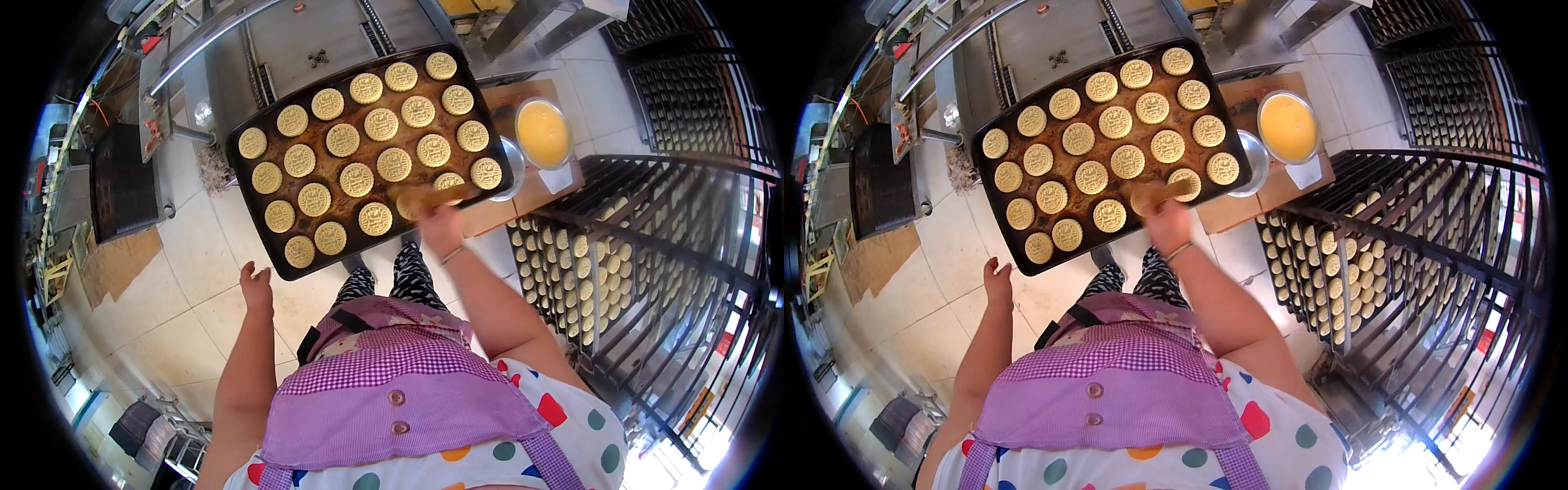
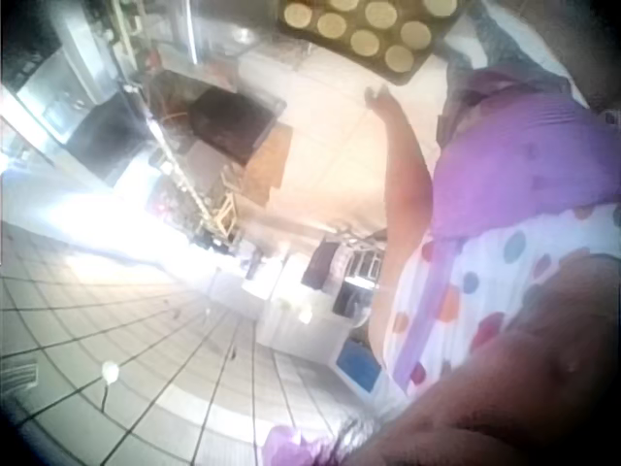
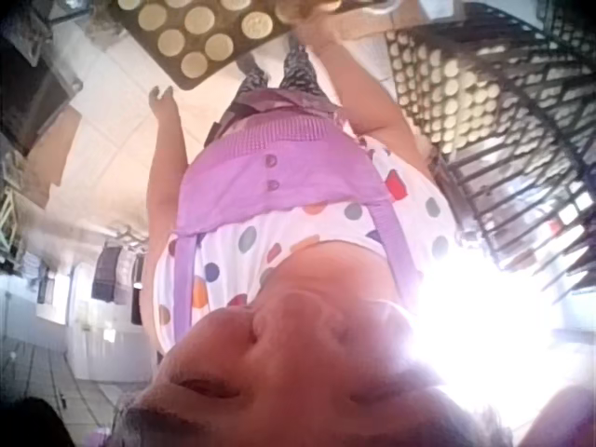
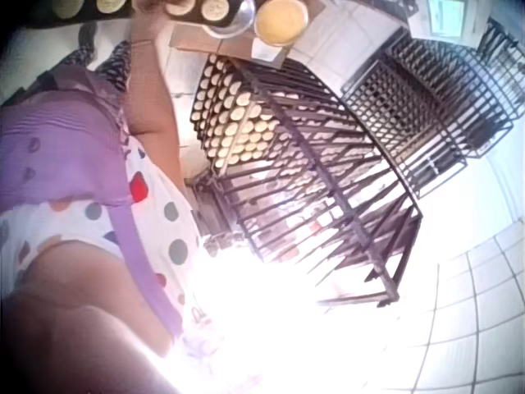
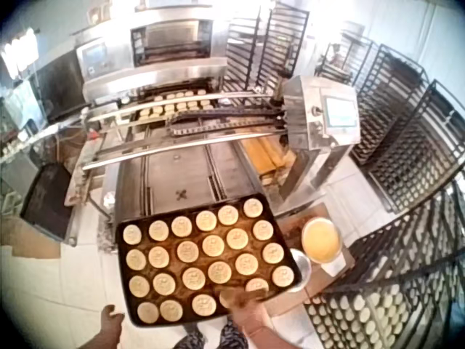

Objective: The person applies a liquid glaze to patterned pastries on a tray using a brush and then slides the tray into an industrial oven.

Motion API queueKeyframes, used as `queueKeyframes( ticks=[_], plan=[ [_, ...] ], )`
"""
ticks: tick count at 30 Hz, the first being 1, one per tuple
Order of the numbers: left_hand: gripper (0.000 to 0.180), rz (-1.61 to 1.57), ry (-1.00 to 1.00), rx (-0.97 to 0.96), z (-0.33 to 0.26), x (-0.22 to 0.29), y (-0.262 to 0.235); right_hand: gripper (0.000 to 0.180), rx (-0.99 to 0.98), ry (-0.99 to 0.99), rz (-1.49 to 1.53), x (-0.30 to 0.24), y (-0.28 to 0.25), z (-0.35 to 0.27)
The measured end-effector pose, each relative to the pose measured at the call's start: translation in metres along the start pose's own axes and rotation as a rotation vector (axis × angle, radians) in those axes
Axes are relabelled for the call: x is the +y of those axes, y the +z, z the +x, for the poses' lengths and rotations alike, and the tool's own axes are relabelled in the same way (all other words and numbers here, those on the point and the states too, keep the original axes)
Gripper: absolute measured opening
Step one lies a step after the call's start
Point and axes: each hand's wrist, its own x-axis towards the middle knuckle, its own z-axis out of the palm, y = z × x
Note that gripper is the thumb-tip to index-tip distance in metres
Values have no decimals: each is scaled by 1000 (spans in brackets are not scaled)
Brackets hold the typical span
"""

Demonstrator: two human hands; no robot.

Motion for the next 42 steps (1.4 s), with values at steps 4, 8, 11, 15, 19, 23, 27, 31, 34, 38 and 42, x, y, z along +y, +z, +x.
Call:
queueKeyframes(
  ticks=[4,8,11,15,19,23,27,31,34,38,42],
  plan=[
    [47,-230,-203,9,38,-13,14,40,-190,53,-64,-17,-18,0],
    [44,-348,-251,-19,23,38,27,29,203,112,212,43,-120,67],
    [42,-341,-179,61,33,25,38,34,466,264,577,77,-172,85],
    [42,-378,-208,128,22,54,53,35,515,745,938,137,-165,97],
    [44,-464,-292,95,30,50,50,46,326,1051,1310,191,-135,95],
    [48,-745,-391,-94,35,31,42,55,-59,1080,1153,175,-122,81],
    [50,-1005,-537,-214,23,49,43,63,-153,927,1098,157,-122,107],
    [53,-1034,-458,-202,8,65,47,76,-117,829,881,141,-118,151],
    [53,-1111,-447,-260,5,61,42,82,146,749,501,109,-102,146],
    [46,-1050,-392,-200,-9,60,26,80,268,847,356,64,-108,96],
    [42,-1074,-389,-345,-35,29,-12,74,425,779,450,97,-116,-6]
  ],
)
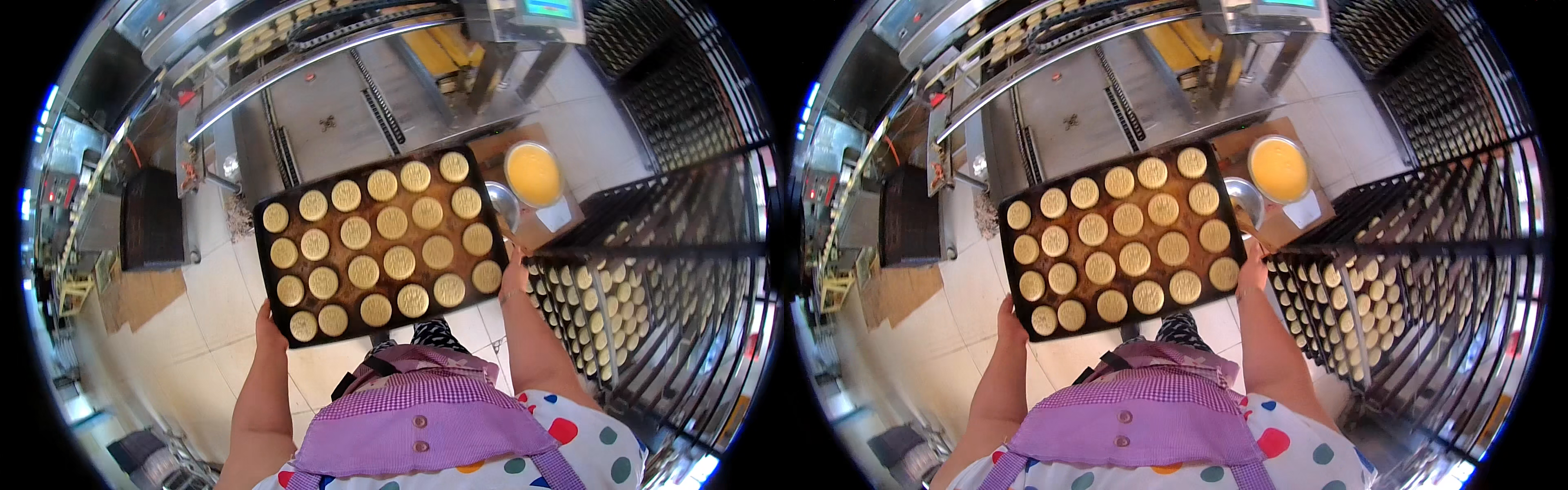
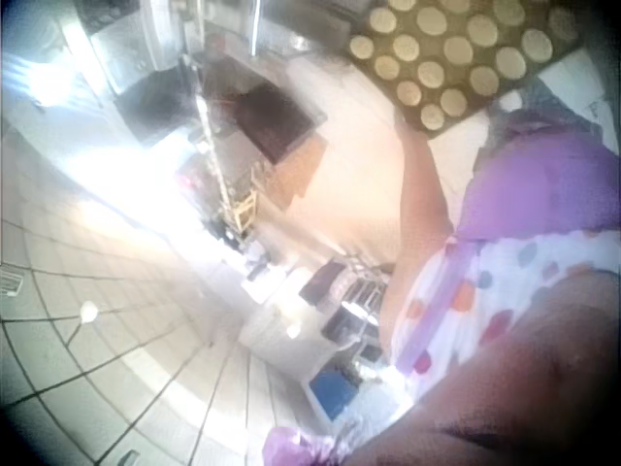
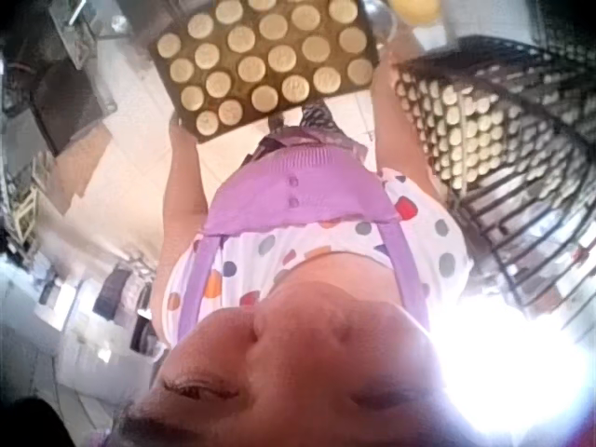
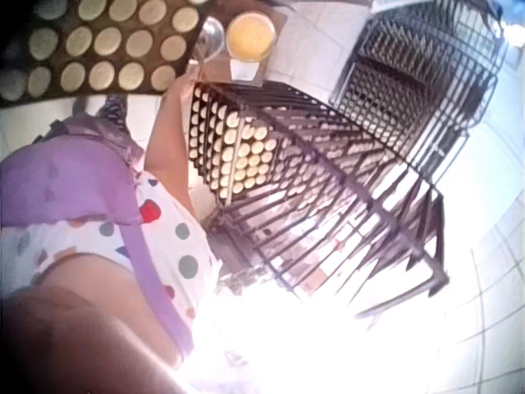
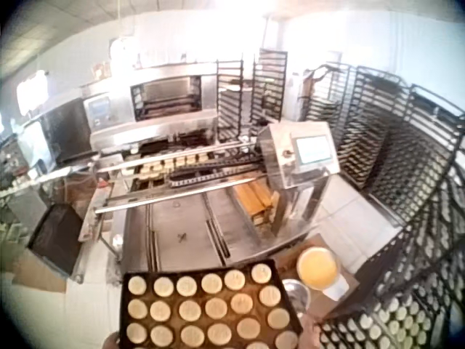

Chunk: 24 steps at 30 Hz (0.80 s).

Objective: The person applies a liquid glaze to patterned pastries on a tray using a brush and then slides the tray into an industrial oven.

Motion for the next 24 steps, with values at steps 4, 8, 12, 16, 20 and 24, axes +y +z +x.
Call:
queueKeyframes(
  ticks=[4,8,12,16,20,24],
  plan=[
    [37,124,-124,-77,-20,7,-16,77,174,219,131,61,-83,-75],
    [35,351,-106,-335,-75,-11,47,78,314,272,219,150,-171,-101],
    [40,505,-160,-616,-104,-64,101,75,509,308,466,209,-262,-129],
    [38,622,-218,-759,-136,-143,152,70,685,300,622,261,-356,-154],
    [38,762,-309,-811,-177,-232,203,77,870,388,666,286,-436,-173],
    [38,856,-430,-775,-171,-314,243,76,925,450,739,322,-485,-165]
  ],
)
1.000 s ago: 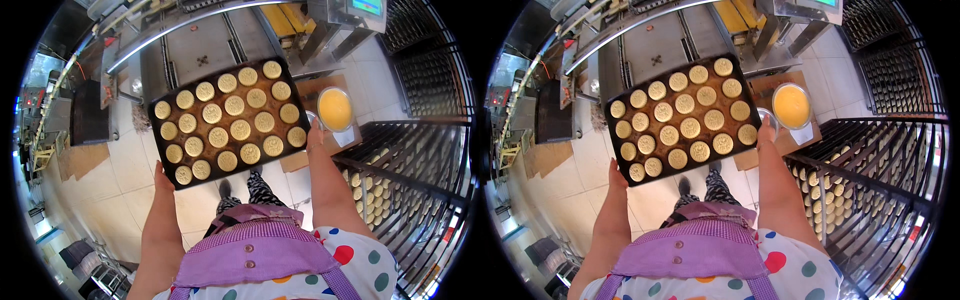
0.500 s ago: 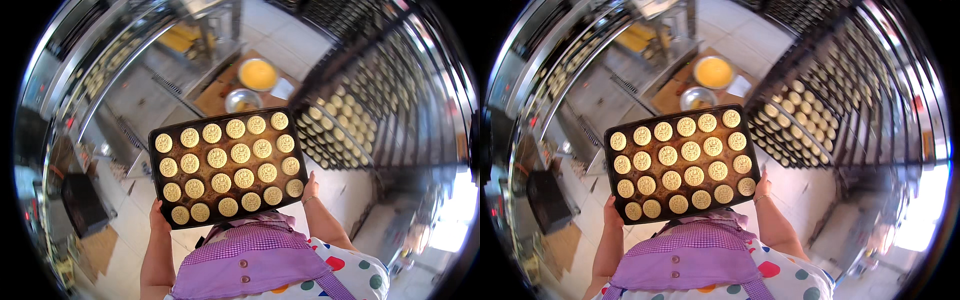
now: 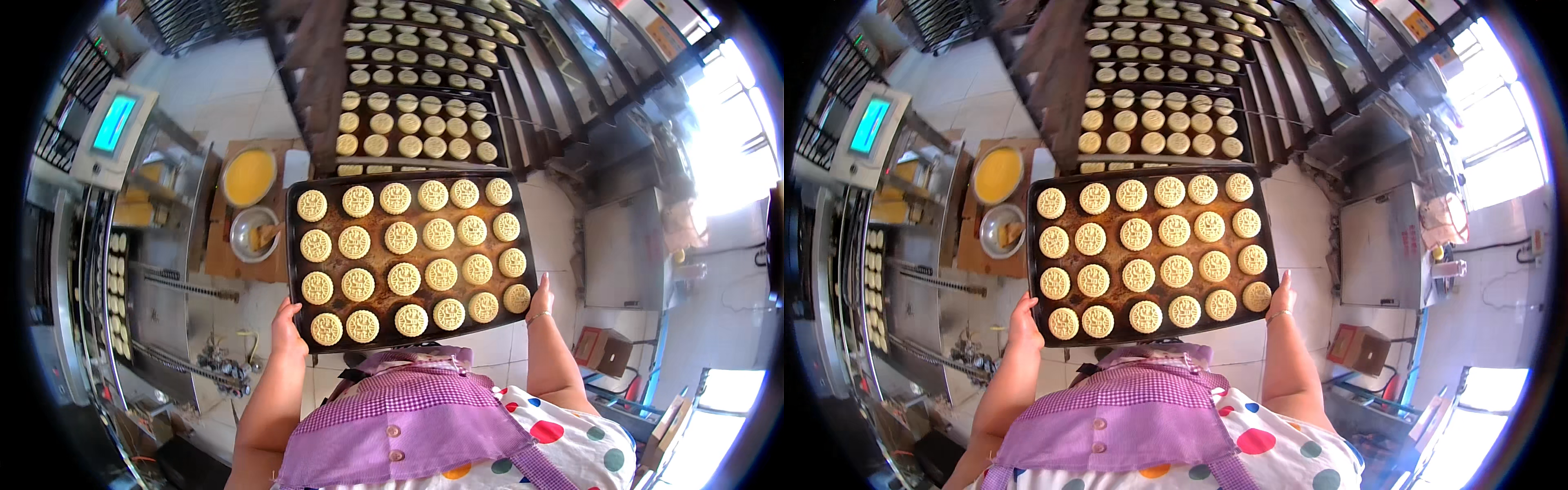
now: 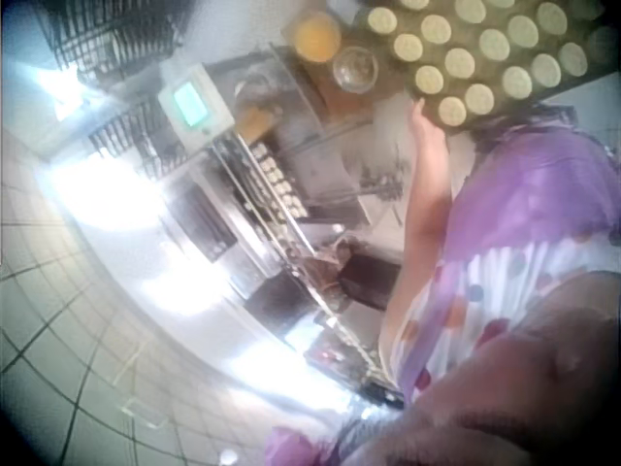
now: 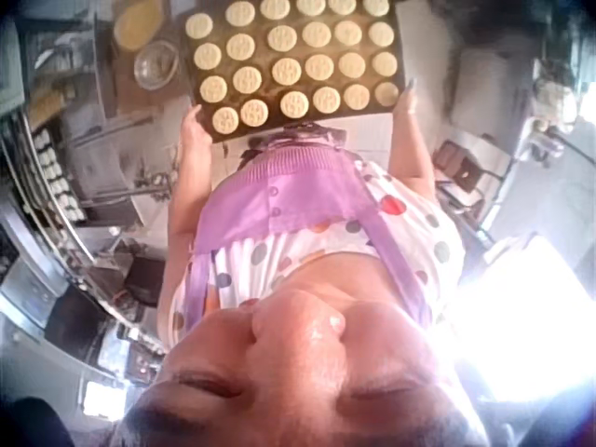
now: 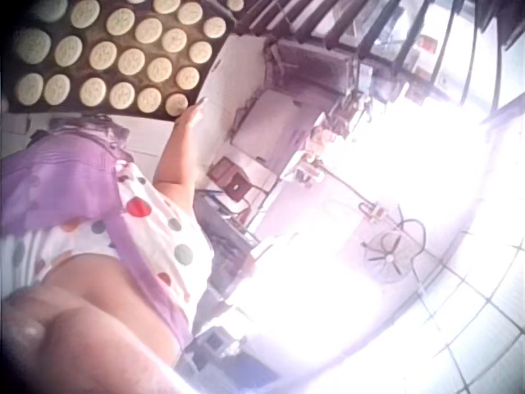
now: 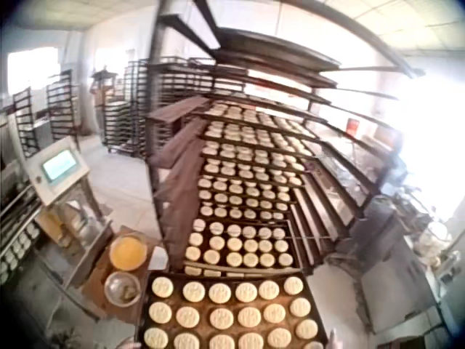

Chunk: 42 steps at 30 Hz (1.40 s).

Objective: The person applies a liquid glaze to patterned pastries on a tray using a brush and then slides the tray into an industrial oven.

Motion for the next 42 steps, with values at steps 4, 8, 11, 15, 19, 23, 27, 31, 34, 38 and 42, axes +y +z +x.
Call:
queueKeyframes(
  ticks=[4,8,11,15,19,23,27,31,34,38,42],
  plan=[
    [39,111,-27,-27,44,1,52,78,19,37,47,-25,-3,24],
    [41,176,-46,52,110,14,80,81,-23,98,43,-52,44,45],
    [54,154,-36,22,166,43,105,83,-77,169,199,-58,88,93],
    [72,616,302,135,187,59,175,70,-465,294,657,-69,146,98],
    [73,760,381,25,175,29,193,80,-785,412,630,-79,236,26],
    [70,1046,400,13,145,2,154,94,-888,681,732,-101,312,-30],
    [65,834,396,-1,138,-16,42,73,-1208,473,638,-62,360,-3],
    [50,1229,494,295,21,-10,-23,44,-1073,499,396,-42,351,-58],
    [26,1306,264,284,-48,-22,-70,36,-1112,424,65,17,341,-53],
    [37,1598,-8,350,-185,-63,-128,18,-1284,271,-522,88,316,-108],
    [38,1198,-297,354,-339,-117,-178,21,-1488,-129,-939,148,289,-211]
  ],
)
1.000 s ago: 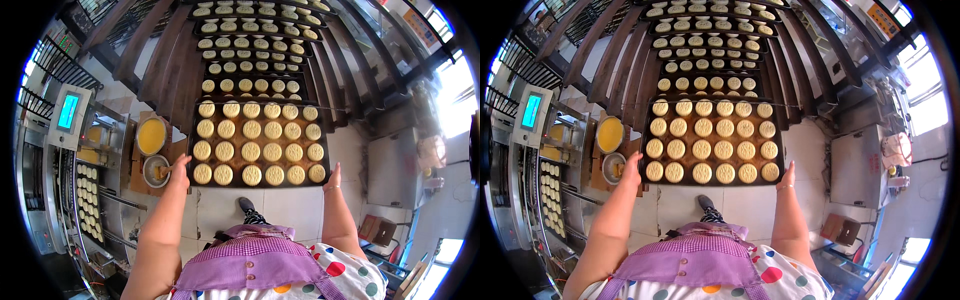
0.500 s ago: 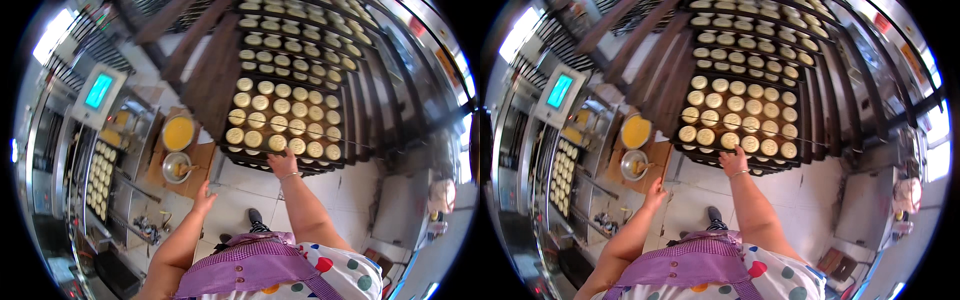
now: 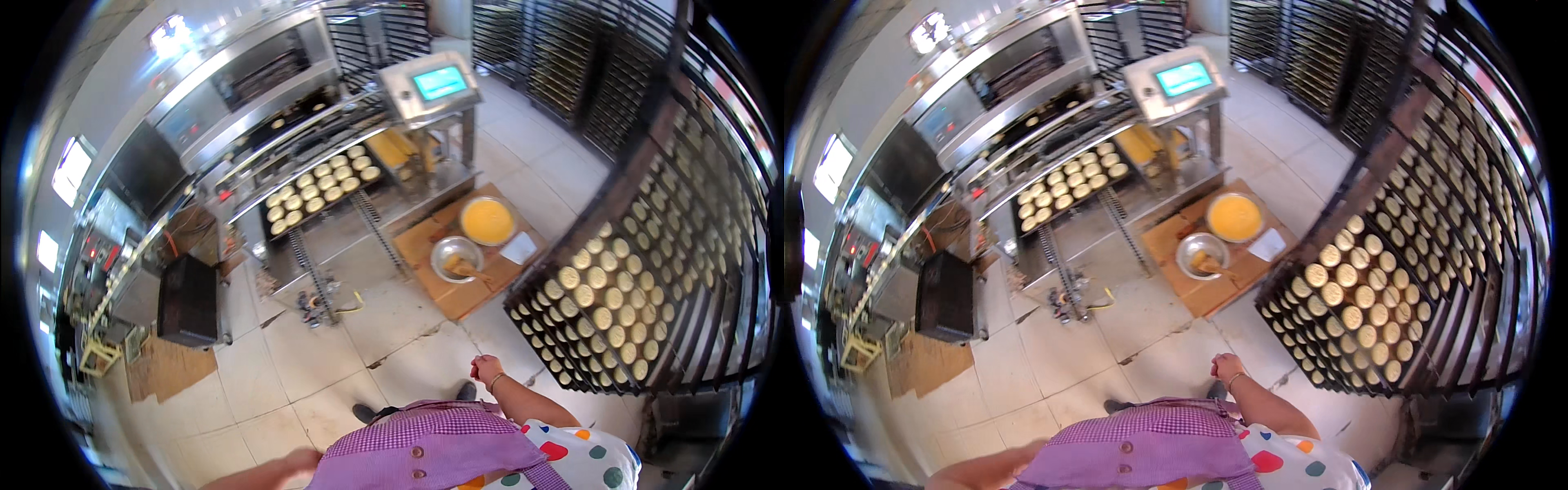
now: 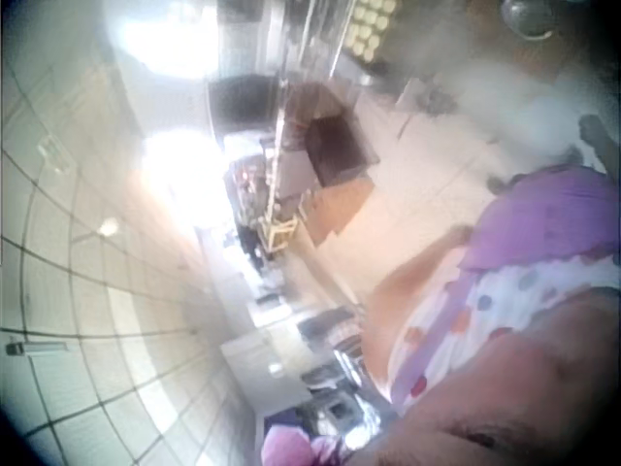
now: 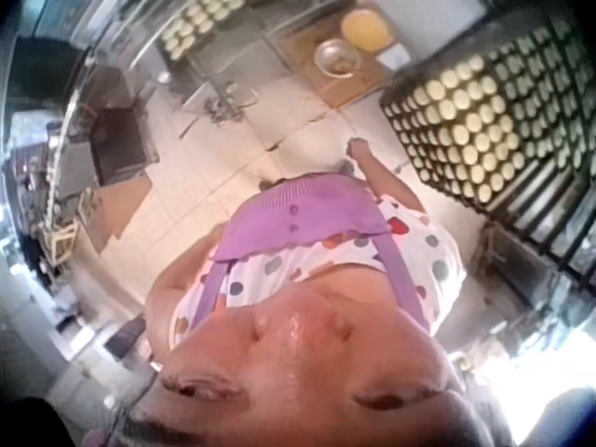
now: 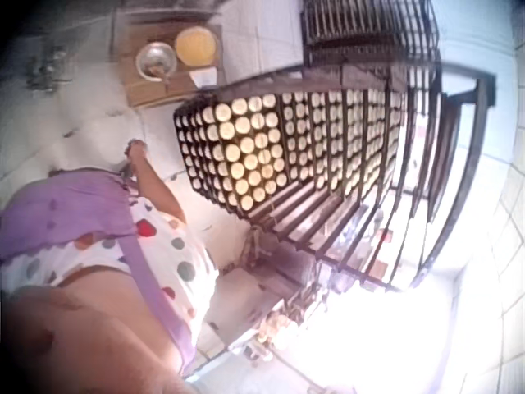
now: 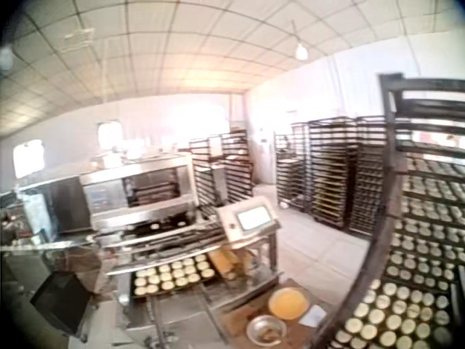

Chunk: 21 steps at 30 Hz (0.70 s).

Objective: The person applies a liquid glaze to patterned pastries on a tray using a brush and then slides the tray into an industrial oven.

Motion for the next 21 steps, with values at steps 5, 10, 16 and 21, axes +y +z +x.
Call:
queueKeyframes(
  ticks=[5,10,16,21],
  plan=[
    [37,-355,-121,135,-30,-94,-3,17,-26,-272,-409,-16,133,5],
    [36,-555,-98,260,-32,-179,-17,19,-157,-197,-483,-11,262,-12],
    [34,-753,-68,405,-48,-252,-15,19,-458,-317,-734,-15,391,-32],
    [33,-938,-105,496,-61,-293,-6,21,-484,-307,-846,-24,448,-5]
  ],
)
